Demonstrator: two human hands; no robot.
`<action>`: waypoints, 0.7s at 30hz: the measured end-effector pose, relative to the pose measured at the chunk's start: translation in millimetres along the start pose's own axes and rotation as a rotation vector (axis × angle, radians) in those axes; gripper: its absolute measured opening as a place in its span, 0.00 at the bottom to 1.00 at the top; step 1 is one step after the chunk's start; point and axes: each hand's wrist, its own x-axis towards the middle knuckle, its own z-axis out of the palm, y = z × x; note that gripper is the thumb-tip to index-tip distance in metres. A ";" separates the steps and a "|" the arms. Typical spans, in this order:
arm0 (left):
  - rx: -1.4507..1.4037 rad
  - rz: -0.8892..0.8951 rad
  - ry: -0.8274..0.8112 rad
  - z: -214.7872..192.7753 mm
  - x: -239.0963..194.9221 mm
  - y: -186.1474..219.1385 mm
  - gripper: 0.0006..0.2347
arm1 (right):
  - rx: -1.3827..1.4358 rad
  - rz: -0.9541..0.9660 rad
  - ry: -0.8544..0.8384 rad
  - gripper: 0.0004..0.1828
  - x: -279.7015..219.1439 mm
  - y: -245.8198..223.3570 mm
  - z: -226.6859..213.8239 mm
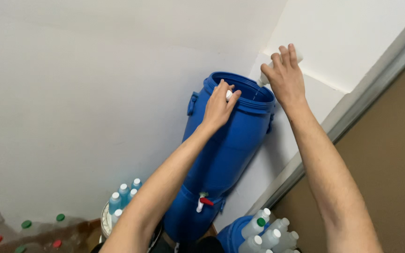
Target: The person sits on the floor and repeatedly pours liquid from small plastic bottles into a large blue barrel. After each pour, the person caps the bottle and places it into a bucket filled with other bottles.
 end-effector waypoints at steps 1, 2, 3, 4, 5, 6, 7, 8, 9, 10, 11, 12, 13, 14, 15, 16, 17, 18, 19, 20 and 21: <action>0.005 -0.018 0.008 -10.0 -18.4 2.8 0.17 | 0.016 -0.013 0.000 0.09 -0.3 -5.1 -0.6; -0.029 -0.025 0.003 -21.0 -38.1 5.8 0.17 | 0.035 -0.082 0.017 0.06 -0.9 -11.8 -1.4; -0.064 -0.032 -0.002 -31.6 -57.9 9.6 0.16 | 0.053 -0.151 0.035 0.04 -1.6 -18.7 -2.5; -0.054 -0.051 0.006 -55.8 -87.2 21.6 0.16 | 0.073 -0.160 0.038 0.04 -8.2 -16.6 8.9; -0.098 -0.110 -0.037 -79.1 -115.9 34.6 0.16 | 0.085 -0.154 0.000 0.04 -14.6 -14.8 21.1; -0.145 -0.171 -0.081 -101.2 -144.3 48.2 0.16 | 0.097 -0.148 -0.041 0.07 -21.8 -13.7 34.6; -0.137 -0.191 -0.074 -117.9 -173.4 49.2 0.16 | 0.117 -0.156 -0.041 0.07 -20.7 -11.9 29.9; -0.177 -0.297 -0.110 -134.7 -204.0 52.1 0.16 | 0.136 -0.072 -0.125 0.25 -22.1 -10.9 24.4; -0.219 -0.403 -0.144 -151.4 -234.8 56.1 0.16 | 0.153 0.011 -0.209 0.44 -23.5 -9.8 19.4; -0.214 -0.428 -0.142 -162.2 -260.5 52.3 0.16 | 0.175 0.001 -0.220 0.44 -33.9 -9.6 30.8; -0.213 -0.519 -0.145 -173.0 -286.3 48.9 0.15 | 0.139 0.079 -0.166 0.38 -44.3 -10.2 43.0; -0.215 -0.614 -0.154 -184.0 -313.3 47.2 0.15 | 0.104 0.157 -0.121 0.33 -58.1 -11.5 54.5; -0.213 -0.643 -0.157 -196.7 -327.0 49.0 0.15 | 0.125 0.149 -0.139 0.33 -58.8 -25.0 28.3; -0.185 -0.698 -0.147 -207.2 -341.9 51.7 0.14 | 0.299 0.240 -0.099 0.35 -59.3 -37.3 2.9; -0.158 -0.754 -0.139 -218.1 -356.9 54.5 0.13 | 0.472 0.335 -0.059 0.37 -59.0 -48.9 -22.5; -0.154 -0.790 -0.135 -224.0 -367.5 59.1 0.13 | 0.500 0.325 -0.081 0.37 -63.3 -73.0 -52.1; -0.122 -0.794 -0.121 -230.3 -377.9 64.4 0.12 | 0.764 0.434 -0.056 0.39 -67.0 -95.0 -83.3; -0.083 -0.794 -0.105 -238.7 -385.9 68.8 0.12 | 1.029 0.549 -0.025 0.41 -67.1 -116.0 -113.7; -0.073 -0.826 -0.099 -240.8 -395.0 73.8 0.12 | 1.058 0.545 -0.046 0.41 -78.5 -148.2 -133.5; -0.043 -0.807 -0.081 -243.4 -401.2 76.7 0.12 | 1.232 0.655 -0.129 0.39 -89.1 -178.4 -153.6; -0.012 -0.787 -0.064 -245.6 -406.9 80.4 0.13 | 1.406 0.763 -0.219 0.37 -99.5 -206.6 -175.3</action>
